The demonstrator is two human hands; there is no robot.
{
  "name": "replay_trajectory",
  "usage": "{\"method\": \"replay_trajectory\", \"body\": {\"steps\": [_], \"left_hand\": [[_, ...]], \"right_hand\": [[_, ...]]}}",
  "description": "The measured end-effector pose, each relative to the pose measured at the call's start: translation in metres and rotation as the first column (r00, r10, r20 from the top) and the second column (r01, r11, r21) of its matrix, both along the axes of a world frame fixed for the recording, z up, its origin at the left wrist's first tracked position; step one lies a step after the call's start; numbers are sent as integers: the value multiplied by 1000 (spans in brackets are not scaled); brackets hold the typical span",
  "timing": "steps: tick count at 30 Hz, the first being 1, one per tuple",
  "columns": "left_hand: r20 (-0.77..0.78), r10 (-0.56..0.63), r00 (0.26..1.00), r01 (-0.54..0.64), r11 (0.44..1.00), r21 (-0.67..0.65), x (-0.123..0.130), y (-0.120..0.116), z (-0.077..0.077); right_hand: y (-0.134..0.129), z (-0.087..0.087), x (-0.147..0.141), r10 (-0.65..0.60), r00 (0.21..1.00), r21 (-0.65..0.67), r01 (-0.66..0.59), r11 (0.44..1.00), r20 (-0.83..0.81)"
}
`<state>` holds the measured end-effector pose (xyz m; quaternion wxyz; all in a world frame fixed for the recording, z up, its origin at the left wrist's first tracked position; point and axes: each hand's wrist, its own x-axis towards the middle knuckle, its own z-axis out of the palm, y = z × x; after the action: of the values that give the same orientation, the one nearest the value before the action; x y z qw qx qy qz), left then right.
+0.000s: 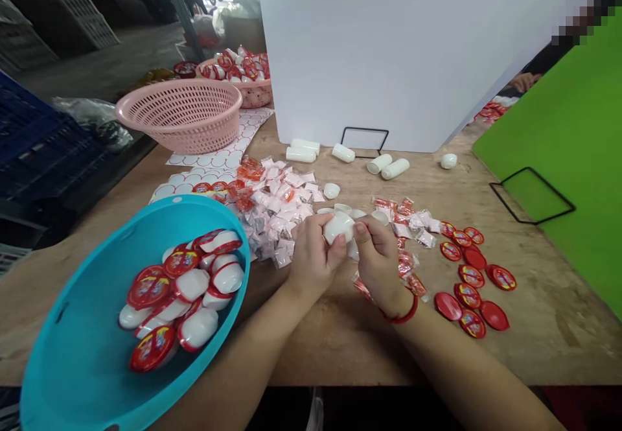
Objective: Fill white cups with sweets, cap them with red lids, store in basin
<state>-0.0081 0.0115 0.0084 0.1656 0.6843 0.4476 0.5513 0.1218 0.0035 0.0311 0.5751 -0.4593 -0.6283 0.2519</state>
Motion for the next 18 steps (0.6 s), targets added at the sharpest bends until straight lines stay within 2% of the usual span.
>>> {"method": "replay_trajectory", "body": {"steps": [3, 5, 9, 11, 13, 15, 17, 18], "left_hand": [[90, -67, 994, 78, 989, -126, 3, -3, -2], [179, -118, 977, 146, 978, -151, 2, -4, -4], [287, -177, 941, 235, 955, -182, -1, -4, 1], [335, -159, 929, 255, 930, -266, 2, -4, 7], [441, -104, 891, 302, 862, -408, 6, -5, 14], [577, -23, 817, 401, 741, -539, 12, -6, 20], [678, 45, 734, 516, 612, -599, 14, -6, 25], [706, 77, 704, 550, 569, -611, 14, -5, 27]], "right_hand": [[-1, -1, -2, -72, 982, 142, 48, 989, 173], [-4, 0, -4, -90, 953, 208, 29, 978, 290], [-8, 5, -5, -80, 919, 243, -18, 970, 386], [-8, 7, -2, -125, 897, 302, -10, 953, 424], [-6, 7, 1, -167, 877, 342, 4, 940, 450], [-3, 7, 5, -187, 853, 351, 4, 936, 488], [0, 8, 9, -197, 811, 367, -23, 930, 551], [2, 9, 12, -191, 791, 375, -52, 926, 581]]}}
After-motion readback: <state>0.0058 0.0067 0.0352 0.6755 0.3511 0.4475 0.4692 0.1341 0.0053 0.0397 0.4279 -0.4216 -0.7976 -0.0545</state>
